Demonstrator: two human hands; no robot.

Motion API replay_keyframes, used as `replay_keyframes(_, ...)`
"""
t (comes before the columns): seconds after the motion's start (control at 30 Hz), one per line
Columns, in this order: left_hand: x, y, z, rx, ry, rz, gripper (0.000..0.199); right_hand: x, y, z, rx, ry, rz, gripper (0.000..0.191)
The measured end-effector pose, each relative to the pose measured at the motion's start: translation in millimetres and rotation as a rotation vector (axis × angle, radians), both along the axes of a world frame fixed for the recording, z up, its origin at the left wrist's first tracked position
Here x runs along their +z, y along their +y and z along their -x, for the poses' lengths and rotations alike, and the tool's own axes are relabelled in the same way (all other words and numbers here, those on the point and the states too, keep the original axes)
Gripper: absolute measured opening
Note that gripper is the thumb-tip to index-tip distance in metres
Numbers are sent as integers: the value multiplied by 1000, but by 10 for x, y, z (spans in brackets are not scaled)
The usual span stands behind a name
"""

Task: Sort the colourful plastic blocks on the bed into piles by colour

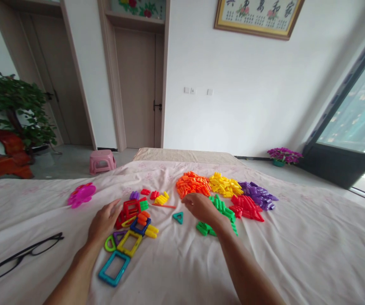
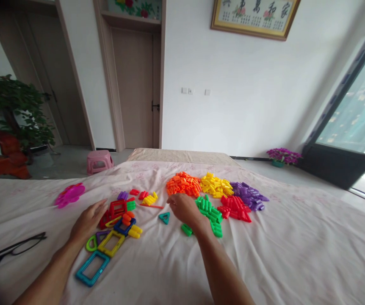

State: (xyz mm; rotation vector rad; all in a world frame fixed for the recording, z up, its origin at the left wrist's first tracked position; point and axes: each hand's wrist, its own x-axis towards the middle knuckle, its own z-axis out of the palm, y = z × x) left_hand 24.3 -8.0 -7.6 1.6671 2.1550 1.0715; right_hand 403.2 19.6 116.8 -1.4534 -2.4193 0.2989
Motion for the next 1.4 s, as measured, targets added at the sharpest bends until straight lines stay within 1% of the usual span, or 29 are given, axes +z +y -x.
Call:
replay_keyframes(0.07, -23, 28, -28, -68, 53, 16, 60, -187, 40, 317, 128, 77, 24, 34)
replay_keyframes(0.17, -25, 31, -59, -111, 81, 57, 54, -485, 151, 787, 211, 121, 9, 39)
replay_keyframes(0.23, -7, 18, -75, -123, 84, 56, 50, -620, 242, 1044, 256, 107, -22, 42)
replay_keyframes(0.27, 5, 10, -82, -120, 90, 52, 48, -659, 287, 1147, 280, 84, -34, 42)
replay_keyframes(0.37, 46, -14, -102, -92, 113, 44, 42, -680, 407, 1356, 355, -19, -45, 39)
replay_keyframes(0.43, 72, -25, -114, -82, 114, 52, 40, -660, 466, 1425, 368, -82, -52, 36)
replay_keyframes(0.53, 103, -33, -128, -74, 107, 60, 38, -653, 505, 1463, 356, -157, -79, 39)
replay_keyframes(0.63, 118, -33, -134, -61, 104, 68, 39, -693, 469, 1449, 362, -211, -115, 35)
replay_keyframes(0.73, 108, -28, -126, -64, 92, 84, 40, -732, 379, 1368, 342, -229, -162, 29)
replay_keyframes(0.83, 73, -13, -101, -74, 63, 93, 42, -716, 271, 1182, 308, -148, -191, 24)
replay_keyframes(0.9, 46, 1, -83, -83, 55, 94, 43, -668, 198, 992, 248, -68, -165, 22)
replay_keyframes(0.93, 34, 7, -76, -86, 55, 94, 43, -634, 162, 879, 190, -31, -144, 23)
replay_keyframes(1.03, 15, 16, -64, -95, 66, 84, 42, -501, 60, 493, -33, 58, -85, 33)
replay_keyframes(1.07, 12, 16, -62, -93, 70, 84, 42, -445, 29, 356, -87, 73, -69, 35)
replay_keyframes(1.17, 4, 20, -57, -86, 78, 91, 42, -247, -59, -46, -154, 29, -32, 30)
replay_keyframes(1.27, -16, 32, -46, -93, 70, 83, 42, -46, -137, -380, -220, -129, -16, 26)
replay_keyframes(1.33, -30, 41, -40, -99, 69, 77, 42, 49, -168, -527, -292, -203, -53, 27)
replay_keyframes(1.4, -37, 45, -40, -99, 73, 71, 42, 88, -169, -582, -343, -207, -114, 28)
